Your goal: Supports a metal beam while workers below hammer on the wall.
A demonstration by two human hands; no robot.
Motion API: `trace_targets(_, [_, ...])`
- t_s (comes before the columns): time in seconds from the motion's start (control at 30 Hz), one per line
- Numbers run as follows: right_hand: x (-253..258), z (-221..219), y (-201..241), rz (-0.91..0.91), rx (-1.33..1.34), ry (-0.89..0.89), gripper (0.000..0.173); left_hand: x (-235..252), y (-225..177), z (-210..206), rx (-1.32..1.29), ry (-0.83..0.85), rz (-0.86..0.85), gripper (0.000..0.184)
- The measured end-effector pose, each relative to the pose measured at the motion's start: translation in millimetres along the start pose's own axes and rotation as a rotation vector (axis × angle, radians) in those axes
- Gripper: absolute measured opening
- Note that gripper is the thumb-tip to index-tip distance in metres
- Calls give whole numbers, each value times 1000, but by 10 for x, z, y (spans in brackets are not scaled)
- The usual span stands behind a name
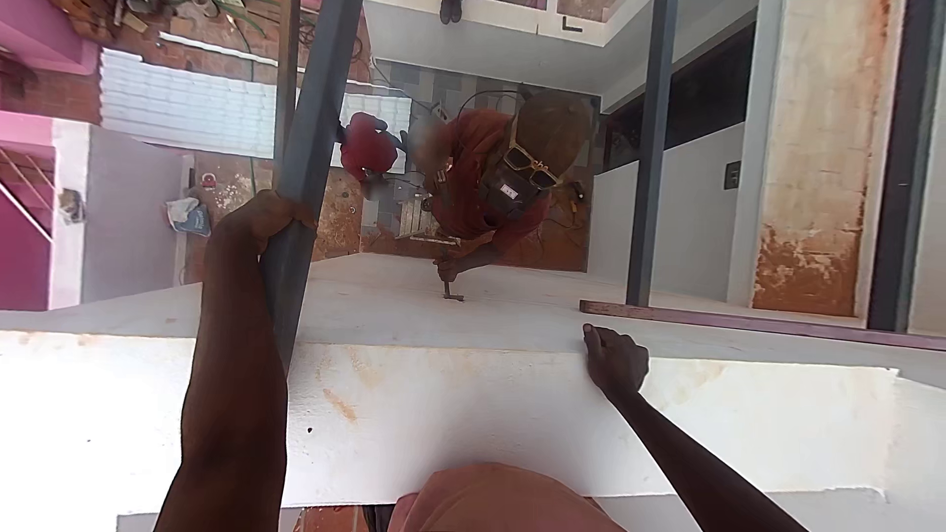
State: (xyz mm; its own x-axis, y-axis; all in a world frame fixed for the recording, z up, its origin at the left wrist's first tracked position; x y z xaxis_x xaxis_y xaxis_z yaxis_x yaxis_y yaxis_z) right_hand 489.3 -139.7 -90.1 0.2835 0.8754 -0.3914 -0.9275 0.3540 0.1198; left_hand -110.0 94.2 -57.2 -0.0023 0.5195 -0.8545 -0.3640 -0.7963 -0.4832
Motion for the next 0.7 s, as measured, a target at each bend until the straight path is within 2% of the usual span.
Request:
trace_targets(0.33, [-6,8,-8,5,-15,7,66,8,-8,-14,50,-42,16,24])
trace_targets(0.7, [7,-17,-13,15,-9,-10,66,48,-7,24,67,-11,42,23])
Point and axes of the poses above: each hand's wrist, its own x-axis towards the middle knuckle, its own z-axis out of the back of the hand, y = z × x, the point moved 5 cm from there along x, towards the middle knuckle, and after that the axes turned 10 degrees about y, right-handed, at the moved point
